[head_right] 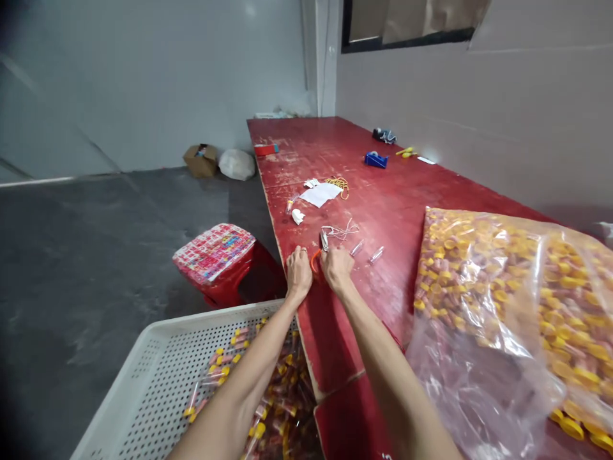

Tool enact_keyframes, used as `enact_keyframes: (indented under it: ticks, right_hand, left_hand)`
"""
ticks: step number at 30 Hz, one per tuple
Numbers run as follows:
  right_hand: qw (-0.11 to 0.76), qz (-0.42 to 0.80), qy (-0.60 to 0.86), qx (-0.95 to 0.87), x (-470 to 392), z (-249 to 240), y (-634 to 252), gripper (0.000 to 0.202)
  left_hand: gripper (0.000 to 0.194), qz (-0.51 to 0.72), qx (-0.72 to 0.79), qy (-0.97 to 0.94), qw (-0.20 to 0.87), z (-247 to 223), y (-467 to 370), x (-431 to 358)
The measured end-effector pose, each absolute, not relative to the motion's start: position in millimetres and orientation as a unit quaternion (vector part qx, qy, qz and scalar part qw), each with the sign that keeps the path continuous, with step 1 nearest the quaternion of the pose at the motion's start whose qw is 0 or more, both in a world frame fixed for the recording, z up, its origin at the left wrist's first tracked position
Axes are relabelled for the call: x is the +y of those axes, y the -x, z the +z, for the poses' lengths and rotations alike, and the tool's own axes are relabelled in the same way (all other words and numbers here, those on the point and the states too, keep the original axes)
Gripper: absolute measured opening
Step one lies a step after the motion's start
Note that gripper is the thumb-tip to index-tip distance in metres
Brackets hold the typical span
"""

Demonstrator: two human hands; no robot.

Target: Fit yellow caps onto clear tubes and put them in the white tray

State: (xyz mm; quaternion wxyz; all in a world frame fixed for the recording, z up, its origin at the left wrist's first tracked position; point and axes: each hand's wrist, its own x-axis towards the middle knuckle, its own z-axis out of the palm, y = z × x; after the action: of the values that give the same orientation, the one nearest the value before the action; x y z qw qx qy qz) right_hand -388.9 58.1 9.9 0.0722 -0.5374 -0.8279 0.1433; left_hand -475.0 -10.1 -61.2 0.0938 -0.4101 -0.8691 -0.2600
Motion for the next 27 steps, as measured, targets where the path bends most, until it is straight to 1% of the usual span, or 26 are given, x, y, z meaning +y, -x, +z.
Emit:
enact_keyframes:
  ticks: [3, 5, 6, 8, 12, 14, 19, 24, 27]
  right_hand:
    - [0.103, 0.099, 0.601, -0.786, 85.7, 12.5, 380.1, 0.057]
    - [0.089, 0.099, 0.636, -0.76, 106.1, 9.0, 373.3, 0.068]
    - [0.077, 0.104, 0.642, -0.756, 114.8, 5.3, 370.9, 0.069]
    - [0.062, 0.102, 0.638, -0.761, 126.5, -4.0, 367.9, 0.062]
    - [0.064, 0.053, 0.617, -0.782, 127.8, -18.9, 358.7, 0.036]
    - [0.066, 0.031, 0.593, -0.802, 121.2, -22.6, 349.2, 0.031]
    - [0.108, -0.037, 0.543, -0.832, 99.2, -35.1, 328.3, 0.034]
    - [0.125, -0.068, 0.524, -0.84, 95.8, -51.0, 329.0, 0.034]
    - [0.13, -0.091, 0.499, -0.852, 101.3, -55.4, 331.4, 0.032]
  left_hand:
    - [0.044, -0.319, -0.859, 0.389, 0.09, -65.9, 477.6, -10.8]
    - [0.044, -0.341, -0.855, 0.382, 0.085, -67.0, 479.7, -11.5]
    - [0.044, -0.344, -0.854, 0.382, 0.083, -66.8, 480.5, -11.9]
    - [0.042, -0.338, -0.855, 0.385, 0.079, -65.0, 481.1, -13.1]
    - [0.033, -0.311, -0.86, 0.398, 0.074, -59.7, 477.4, -15.4]
    - [0.03, -0.321, -0.858, 0.395, 0.07, -58.4, 475.8, -15.3]
    - [0.029, -0.402, -0.851, 0.33, 0.07, -59.3, 497.0, -2.0]
    - [0.035, -0.415, -0.871, 0.241, 0.108, -54.7, 565.9, 41.1]
    - [0.037, -0.414, -0.874, 0.222, 0.125, -50.6, 611.5, 77.8]
